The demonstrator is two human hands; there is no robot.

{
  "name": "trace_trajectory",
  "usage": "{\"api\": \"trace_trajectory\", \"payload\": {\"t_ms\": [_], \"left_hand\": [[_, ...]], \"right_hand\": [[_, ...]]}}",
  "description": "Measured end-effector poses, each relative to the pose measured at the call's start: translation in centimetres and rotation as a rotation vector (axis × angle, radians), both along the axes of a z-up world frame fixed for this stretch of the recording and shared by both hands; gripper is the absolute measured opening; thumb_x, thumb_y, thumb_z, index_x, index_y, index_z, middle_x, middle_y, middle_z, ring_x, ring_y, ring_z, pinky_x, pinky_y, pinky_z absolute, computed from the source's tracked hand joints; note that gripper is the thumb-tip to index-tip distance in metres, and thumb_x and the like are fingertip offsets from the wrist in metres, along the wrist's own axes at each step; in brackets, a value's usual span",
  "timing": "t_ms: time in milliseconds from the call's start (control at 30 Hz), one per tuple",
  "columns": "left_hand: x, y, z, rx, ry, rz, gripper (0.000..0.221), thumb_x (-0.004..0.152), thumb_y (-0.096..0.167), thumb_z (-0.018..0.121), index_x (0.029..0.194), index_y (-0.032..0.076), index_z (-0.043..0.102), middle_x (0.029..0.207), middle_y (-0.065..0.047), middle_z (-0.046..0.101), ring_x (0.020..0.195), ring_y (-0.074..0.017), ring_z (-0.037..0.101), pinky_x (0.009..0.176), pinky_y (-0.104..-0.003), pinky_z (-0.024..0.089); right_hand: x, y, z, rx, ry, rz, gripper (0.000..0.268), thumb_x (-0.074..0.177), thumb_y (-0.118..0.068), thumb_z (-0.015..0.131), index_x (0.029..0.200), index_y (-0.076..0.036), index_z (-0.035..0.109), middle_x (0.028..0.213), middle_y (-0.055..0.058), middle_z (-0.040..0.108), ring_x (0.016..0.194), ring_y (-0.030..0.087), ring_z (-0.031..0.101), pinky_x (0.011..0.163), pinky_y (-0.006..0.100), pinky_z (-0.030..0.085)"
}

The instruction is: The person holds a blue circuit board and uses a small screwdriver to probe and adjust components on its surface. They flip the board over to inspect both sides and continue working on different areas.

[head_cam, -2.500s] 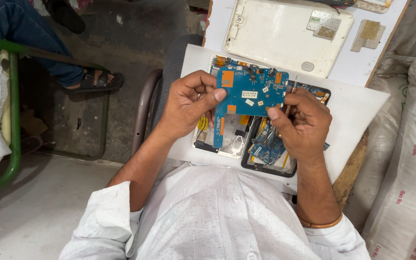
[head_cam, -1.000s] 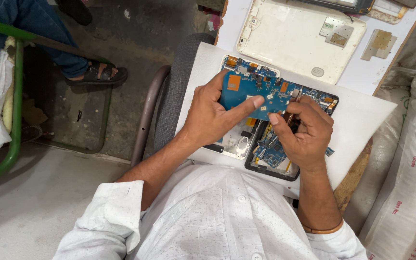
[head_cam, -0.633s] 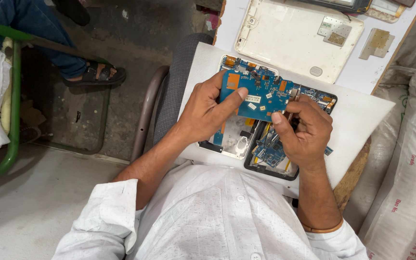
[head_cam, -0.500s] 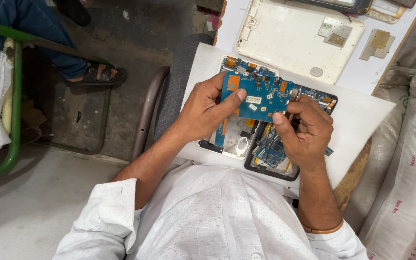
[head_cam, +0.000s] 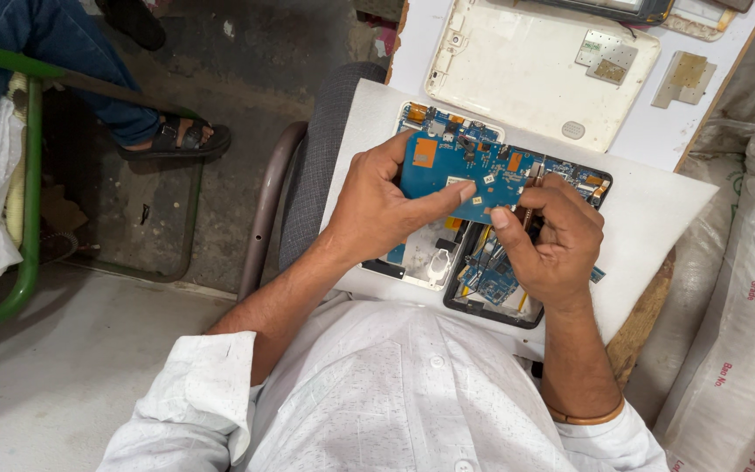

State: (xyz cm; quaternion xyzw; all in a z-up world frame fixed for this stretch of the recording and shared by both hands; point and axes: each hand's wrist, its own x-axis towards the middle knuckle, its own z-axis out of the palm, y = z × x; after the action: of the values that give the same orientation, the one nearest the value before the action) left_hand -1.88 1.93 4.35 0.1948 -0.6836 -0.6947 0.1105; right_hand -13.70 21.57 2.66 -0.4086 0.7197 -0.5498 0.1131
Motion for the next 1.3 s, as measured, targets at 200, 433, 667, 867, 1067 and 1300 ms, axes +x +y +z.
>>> {"api": "trace_trajectory", "payload": {"t_ms": [200,433,667,867,1067,1300], "left_hand": [[0.2,-0.5,0.0,-0.094,0.0,-0.093,0.052,0.082,0.025,0.086,0.121,0.001,0.061,0.092,-0.009,0.078,0.081,-0.0135,0.079,0.073,-0.03,0.068],[0.5,-0.9,-0.7,0.004,-0.047,-0.124,0.046,0.087,0.022,0.081,0.123,0.003,0.061,0.094,-0.008,0.078,0.081,-0.0114,0.076,0.07,-0.028,0.066],[0.7,-1.2,-1.9,0.035,0.042,-0.112,0.029,0.099,0.024,0.069,0.12,0.004,0.064,0.092,-0.006,0.076,0.079,-0.0079,0.072,0.07,-0.025,0.062],[0.7,-1.2,-2.5,0.008,-0.012,-0.095,0.024,0.102,0.024,0.064,0.114,0.003,0.066,0.076,-0.005,0.069,0.065,-0.0068,0.063,0.057,-0.024,0.052],[0.7,-1.1,-3.1,0.017,0.047,-0.091,0.027,0.105,0.026,0.06,0.118,0.004,0.066,0.082,-0.004,0.073,0.07,-0.0057,0.066,0.062,-0.024,0.056],[1.0,-1.6,-3.8,0.224,0.218,-0.066,0.031,0.11,0.026,0.057,0.13,0.003,0.062,0.112,-0.008,0.074,0.105,-0.0109,0.07,0.093,-0.03,0.061]], "right_hand": [[0.2,-0.1,-0.1,-0.01,-0.057,-0.033,0.013,0.1,-0.007,0.074,0.097,0.003,0.066,0.087,0.005,0.06,0.064,0.004,0.049,0.055,0.019,0.037],[0.1,-0.2,-0.1,0.0,-0.042,-0.023,0.013,0.103,-0.009,0.071,0.097,0.002,0.067,0.086,0.004,0.061,0.065,0.004,0.05,0.055,0.02,0.038],[0.1,-0.3,-0.1,0.017,0.007,-0.032,0.014,0.102,-0.011,0.074,0.097,0.001,0.067,0.085,0.004,0.06,0.064,0.005,0.047,0.056,0.021,0.037],[0.1,-0.2,-0.2,0.031,-0.002,-0.039,0.013,0.102,-0.01,0.073,0.098,0.001,0.068,0.084,0.004,0.06,0.062,0.004,0.046,0.055,0.021,0.036],[0.0,-0.3,-0.1,0.014,0.021,-0.029,0.014,0.103,-0.011,0.074,0.101,0.002,0.068,0.088,0.005,0.062,0.066,0.005,0.05,0.057,0.021,0.039],[0.5,-1.1,0.6,-0.242,-0.226,-0.164,0.027,0.102,-0.005,0.06,0.128,0.003,0.063,0.105,0.011,0.065,0.078,0.011,0.065,0.066,0.023,0.058]]}}
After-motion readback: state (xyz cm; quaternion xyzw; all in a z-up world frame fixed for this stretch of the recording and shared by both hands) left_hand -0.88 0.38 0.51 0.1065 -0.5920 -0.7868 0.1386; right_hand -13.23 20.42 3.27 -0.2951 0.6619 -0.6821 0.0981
